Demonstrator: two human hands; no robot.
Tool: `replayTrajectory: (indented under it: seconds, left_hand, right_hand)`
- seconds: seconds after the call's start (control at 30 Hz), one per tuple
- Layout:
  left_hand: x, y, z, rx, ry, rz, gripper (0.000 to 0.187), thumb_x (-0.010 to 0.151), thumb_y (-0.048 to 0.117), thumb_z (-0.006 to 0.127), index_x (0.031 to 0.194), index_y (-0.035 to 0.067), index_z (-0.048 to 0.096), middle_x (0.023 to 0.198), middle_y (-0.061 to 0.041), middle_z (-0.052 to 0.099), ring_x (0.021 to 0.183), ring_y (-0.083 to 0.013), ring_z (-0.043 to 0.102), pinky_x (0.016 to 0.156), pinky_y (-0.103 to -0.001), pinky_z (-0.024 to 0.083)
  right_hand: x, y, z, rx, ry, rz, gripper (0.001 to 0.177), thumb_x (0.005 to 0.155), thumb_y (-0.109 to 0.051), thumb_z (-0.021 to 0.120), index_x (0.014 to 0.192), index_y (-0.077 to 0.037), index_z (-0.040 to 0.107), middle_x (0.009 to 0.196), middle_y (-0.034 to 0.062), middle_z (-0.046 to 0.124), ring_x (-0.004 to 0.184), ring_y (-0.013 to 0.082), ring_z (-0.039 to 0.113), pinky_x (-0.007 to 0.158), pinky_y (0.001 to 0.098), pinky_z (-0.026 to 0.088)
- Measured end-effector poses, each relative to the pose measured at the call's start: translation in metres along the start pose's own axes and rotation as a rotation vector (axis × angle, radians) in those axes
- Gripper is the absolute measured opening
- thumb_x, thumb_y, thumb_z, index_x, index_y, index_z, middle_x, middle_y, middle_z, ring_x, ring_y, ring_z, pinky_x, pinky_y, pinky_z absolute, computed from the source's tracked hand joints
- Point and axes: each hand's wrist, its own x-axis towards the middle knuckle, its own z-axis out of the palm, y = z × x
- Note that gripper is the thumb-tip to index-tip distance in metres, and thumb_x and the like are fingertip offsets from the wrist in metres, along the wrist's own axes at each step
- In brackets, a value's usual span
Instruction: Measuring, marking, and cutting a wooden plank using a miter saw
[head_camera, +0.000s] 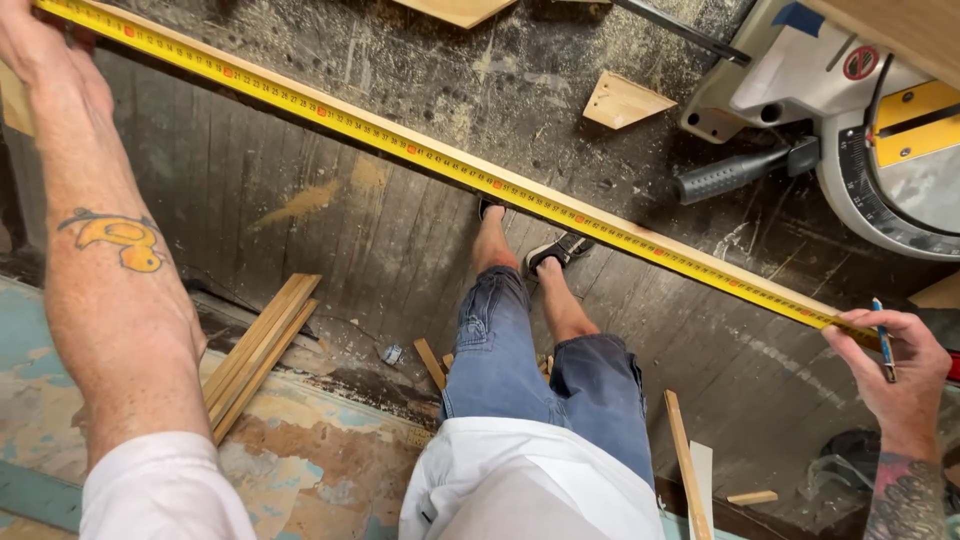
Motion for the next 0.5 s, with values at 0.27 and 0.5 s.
replayTrajectory:
  seconds: [0.27,0.5]
  left_hand:
    - [0.014,-0.049,-0.034,-0.156,-0.221,0.166,0.042,0.123,0.024,0.074,0.147,0.009,0.043,0.154,-0.03,0.052,0.144,-0.0491,0.055,0.12,-0.062,0.048]
    - [-0.105,-0.033,0.077,0.27,-0.599,0.004,0.045,0.117,0.014,0.044,0.156,0.011,0.024,0.153,-0.02,0.046,0.127,-0.0315,0.05,0.115,-0.044,0.045]
  right_hand:
    - [-0.003,0.021,0.004,0.016,0.027,-0.035,0.025,0.103,0.021,0.072,0.117,0.011,0.054,0.119,0.0287,0.064,0.117,0.0347,0.066,0.115,0.0487,0.058]
    - [0.001,0.012,0.002,0.103,0.09,0.074,0.026,0.095,0.005,0.08,0.113,-0.001,0.062,0.117,0.0142,0.067,0.112,0.0209,0.064,0.109,0.032,0.051]
